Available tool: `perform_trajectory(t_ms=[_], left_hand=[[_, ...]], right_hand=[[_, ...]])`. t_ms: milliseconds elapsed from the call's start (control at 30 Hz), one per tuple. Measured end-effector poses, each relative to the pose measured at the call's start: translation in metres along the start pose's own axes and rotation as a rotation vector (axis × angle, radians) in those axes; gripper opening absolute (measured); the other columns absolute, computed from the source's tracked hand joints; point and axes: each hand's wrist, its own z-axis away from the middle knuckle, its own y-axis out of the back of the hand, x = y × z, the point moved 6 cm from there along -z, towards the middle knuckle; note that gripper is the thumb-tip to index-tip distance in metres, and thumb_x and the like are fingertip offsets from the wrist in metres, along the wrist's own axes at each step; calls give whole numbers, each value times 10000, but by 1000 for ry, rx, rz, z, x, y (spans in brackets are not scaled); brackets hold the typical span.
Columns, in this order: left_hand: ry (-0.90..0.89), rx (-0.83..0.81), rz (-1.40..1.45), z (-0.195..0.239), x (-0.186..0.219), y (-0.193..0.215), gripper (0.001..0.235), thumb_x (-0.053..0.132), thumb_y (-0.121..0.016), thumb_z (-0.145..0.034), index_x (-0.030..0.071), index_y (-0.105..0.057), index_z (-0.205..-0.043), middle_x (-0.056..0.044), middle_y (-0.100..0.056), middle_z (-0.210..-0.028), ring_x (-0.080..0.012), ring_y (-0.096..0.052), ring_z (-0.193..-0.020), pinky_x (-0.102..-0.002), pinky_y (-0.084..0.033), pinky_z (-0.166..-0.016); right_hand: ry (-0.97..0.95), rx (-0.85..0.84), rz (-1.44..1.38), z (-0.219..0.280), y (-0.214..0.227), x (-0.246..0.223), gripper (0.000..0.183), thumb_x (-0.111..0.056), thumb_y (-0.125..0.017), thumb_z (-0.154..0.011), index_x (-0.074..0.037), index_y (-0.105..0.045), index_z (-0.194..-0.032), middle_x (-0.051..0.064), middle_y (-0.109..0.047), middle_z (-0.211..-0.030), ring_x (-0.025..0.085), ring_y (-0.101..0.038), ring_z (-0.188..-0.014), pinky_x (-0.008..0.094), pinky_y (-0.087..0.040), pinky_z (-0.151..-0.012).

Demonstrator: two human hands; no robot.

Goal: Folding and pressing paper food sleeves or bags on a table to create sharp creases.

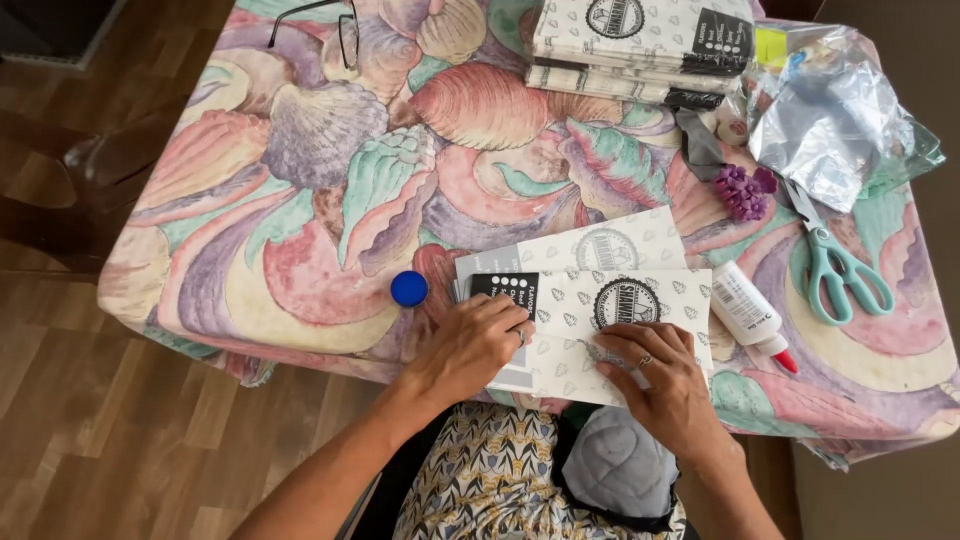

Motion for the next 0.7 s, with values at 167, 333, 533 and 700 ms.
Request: perform_trajectory(t_ms=[167,333,533,700], left_hand=[[-54,37,-78,-3,-3,-12,187,21,-684,-865,99,-688,-695,-27,-616,-730,-189,-616,-681,-317,-515,-579],[-81,-8,-95,-2,-7,-22,183,32,-717,-822,102,-688,-655,-16,-617,-716,-180,-613,-643,-311,-520,-548],[35,71,117,3,-23,-8,186,99,-697,-923,60,-728,-744,-60,-649,-904,-209,-615,-847,-316,-520,-702],[860,-37,-136,57,-81,35,363,371,-641,-990,81,-728,-1191,-168,-575,-1288,-322,-509,-1178,-439,-450,-928]], right_hand=[[20,127,-65,-26,5,8,177,-144,-721,-922,-85,-779,-1079,89,-761,-1056,307,-715,-979,401,-508,-850],[61,6,126,-56,2,-10,243,-182,-645,-984,-27,-774,-1119,161,-733,-1066,300,-693,-966,375,-504,-783],[-121,-119,188,-45,7,12,500,-434,-715,-895,-104,-724,-1271,130,-704,-1234,306,-631,-1095,430,-516,-816],[-199,-138,146,-44,5,17,546,-466,-719,-879,-176,-686,-1340,99,-674,-1317,317,-598,-1149,441,-483,-861]])
